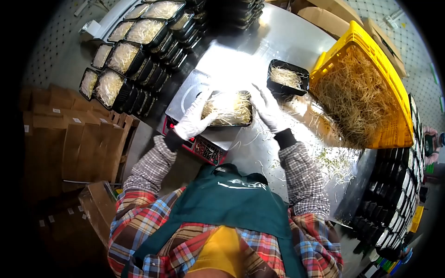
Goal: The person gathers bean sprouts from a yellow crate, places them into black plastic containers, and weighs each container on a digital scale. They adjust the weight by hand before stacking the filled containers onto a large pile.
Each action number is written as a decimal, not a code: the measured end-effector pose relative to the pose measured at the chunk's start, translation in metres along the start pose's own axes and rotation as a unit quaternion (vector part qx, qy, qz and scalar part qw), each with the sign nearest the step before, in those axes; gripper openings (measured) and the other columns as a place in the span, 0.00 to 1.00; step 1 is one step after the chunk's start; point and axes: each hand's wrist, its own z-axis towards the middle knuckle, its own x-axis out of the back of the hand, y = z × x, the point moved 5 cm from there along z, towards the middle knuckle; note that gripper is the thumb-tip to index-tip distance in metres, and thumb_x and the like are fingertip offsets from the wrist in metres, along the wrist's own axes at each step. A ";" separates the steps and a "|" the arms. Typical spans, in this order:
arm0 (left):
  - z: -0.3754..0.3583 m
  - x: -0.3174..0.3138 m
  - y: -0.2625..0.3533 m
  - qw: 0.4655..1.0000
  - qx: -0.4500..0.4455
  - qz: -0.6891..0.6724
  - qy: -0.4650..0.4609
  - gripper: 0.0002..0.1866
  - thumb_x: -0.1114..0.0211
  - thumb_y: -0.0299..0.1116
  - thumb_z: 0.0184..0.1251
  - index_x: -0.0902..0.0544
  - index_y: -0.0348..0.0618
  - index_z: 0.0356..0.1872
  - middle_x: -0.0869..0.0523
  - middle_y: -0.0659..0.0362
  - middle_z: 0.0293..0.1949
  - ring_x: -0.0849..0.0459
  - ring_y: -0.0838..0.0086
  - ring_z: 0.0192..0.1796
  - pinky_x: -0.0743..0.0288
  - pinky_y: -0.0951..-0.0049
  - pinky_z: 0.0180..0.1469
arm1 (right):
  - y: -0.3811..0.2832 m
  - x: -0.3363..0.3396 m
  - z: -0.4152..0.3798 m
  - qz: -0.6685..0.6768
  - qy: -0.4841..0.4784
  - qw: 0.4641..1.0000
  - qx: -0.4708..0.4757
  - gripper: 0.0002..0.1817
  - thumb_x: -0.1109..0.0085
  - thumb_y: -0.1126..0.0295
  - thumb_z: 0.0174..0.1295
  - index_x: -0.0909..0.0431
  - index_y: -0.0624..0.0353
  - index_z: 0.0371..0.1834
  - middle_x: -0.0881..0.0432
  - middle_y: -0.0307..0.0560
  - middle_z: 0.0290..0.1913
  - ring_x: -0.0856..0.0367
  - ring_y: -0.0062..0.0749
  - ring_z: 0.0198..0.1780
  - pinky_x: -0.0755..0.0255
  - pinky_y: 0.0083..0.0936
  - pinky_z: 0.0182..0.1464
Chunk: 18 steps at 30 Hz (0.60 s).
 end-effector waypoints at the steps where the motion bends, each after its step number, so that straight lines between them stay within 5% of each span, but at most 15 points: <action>1: 0.005 -0.009 -0.004 0.999 0.003 0.047 0.022 0.36 0.38 0.36 0.68 0.39 0.38 0.75 0.31 0.42 0.70 0.34 0.49 0.72 0.40 0.57 0.74 | 0.002 -0.005 0.002 -0.065 0.065 0.996 0.017 0.24 0.45 0.65 0.71 0.30 0.62 0.68 0.25 0.57 0.65 0.26 0.39 0.66 0.33 0.34 0.68; 3: 0.013 -0.035 -0.037 0.988 0.009 0.141 0.068 0.31 0.43 0.37 0.72 0.36 0.38 0.74 0.30 0.43 0.69 0.33 0.50 0.72 0.39 0.56 0.73 | 0.004 -0.025 0.006 -0.209 0.094 0.973 0.032 0.21 0.45 0.63 0.71 0.24 0.63 0.62 0.19 0.57 0.55 0.21 0.46 0.58 0.29 0.38 0.62; 4: 0.017 -0.039 -0.029 0.962 -0.065 0.219 0.147 0.25 0.47 0.38 0.74 0.28 0.39 0.68 0.24 0.45 0.64 0.28 0.51 0.67 0.36 0.56 0.70 | -0.002 -0.039 0.002 -0.322 0.160 0.925 0.120 0.17 0.46 0.63 0.69 0.21 0.62 0.55 0.17 0.57 0.49 0.19 0.53 0.52 0.27 0.42 0.58; 7: 0.032 -0.046 -0.008 0.951 0.131 0.280 -0.020 0.20 0.46 0.38 0.73 0.22 0.41 0.60 0.19 0.48 0.57 0.23 0.53 0.60 0.31 0.56 0.65 | -0.003 -0.072 -0.008 -0.426 0.196 0.859 0.208 0.16 0.47 0.68 0.66 0.20 0.62 0.54 0.17 0.60 0.50 0.20 0.53 0.52 0.28 0.43 0.57; 8: 0.031 -0.048 -0.013 0.938 -0.078 0.286 0.182 0.09 0.40 0.32 0.62 0.14 0.40 0.36 0.12 0.52 0.32 0.13 0.54 0.33 0.18 0.60 0.38 | 0.003 -0.076 -0.009 -0.397 0.185 0.873 0.215 0.17 0.46 0.69 0.65 0.21 0.63 0.54 0.17 0.60 0.49 0.20 0.53 0.52 0.28 0.43 0.57; 11: 0.036 -0.052 -0.019 0.958 0.108 0.263 -0.017 0.15 0.45 0.38 0.72 0.17 0.42 0.50 0.15 0.49 0.47 0.18 0.54 0.52 0.25 0.57 0.57 | 0.014 -0.082 -0.006 -0.338 0.136 0.910 0.199 0.17 0.45 0.70 0.64 0.21 0.64 0.54 0.18 0.60 0.49 0.20 0.54 0.52 0.28 0.41 0.57; 13: 0.042 -0.052 -0.024 0.958 0.129 0.254 -0.025 0.14 0.44 0.38 0.71 0.16 0.41 0.48 0.14 0.49 0.47 0.18 0.54 0.51 0.25 0.57 0.56 | 0.001 -0.081 -0.001 -0.335 0.083 0.929 0.136 0.16 0.45 0.71 0.64 0.22 0.65 0.54 0.18 0.60 0.49 0.20 0.55 0.53 0.28 0.39 0.59; 14: 0.044 -0.052 -0.027 0.958 0.138 0.250 -0.028 0.14 0.43 0.37 0.71 0.16 0.41 0.48 0.14 0.49 0.46 0.17 0.54 0.50 0.24 0.57 0.55 | -0.011 -0.081 -0.002 -0.385 0.075 0.902 0.183 0.17 0.46 0.70 0.65 0.23 0.66 0.55 0.17 0.60 0.47 0.19 0.54 0.51 0.26 0.37 0.57; 17: 0.033 -0.052 -0.050 0.982 0.026 0.175 0.063 0.14 0.44 0.35 0.71 0.17 0.40 0.50 0.14 0.48 0.47 0.17 0.55 0.52 0.24 0.59 0.57 | 0.001 -0.066 0.001 -0.370 0.078 0.903 0.207 0.16 0.47 0.68 0.64 0.21 0.63 0.52 0.17 0.57 0.46 0.19 0.52 0.49 0.27 0.41 0.56; 18: 0.029 -0.047 -0.052 0.992 0.010 0.108 0.067 0.16 0.47 0.32 0.73 0.18 0.38 0.54 0.15 0.46 0.50 0.18 0.56 0.55 0.26 0.63 0.61 | -0.040 -0.058 -0.004 -0.399 0.008 0.904 0.151 0.17 0.47 0.66 0.67 0.21 0.62 0.54 0.18 0.57 0.47 0.20 0.53 0.49 0.26 0.40 0.55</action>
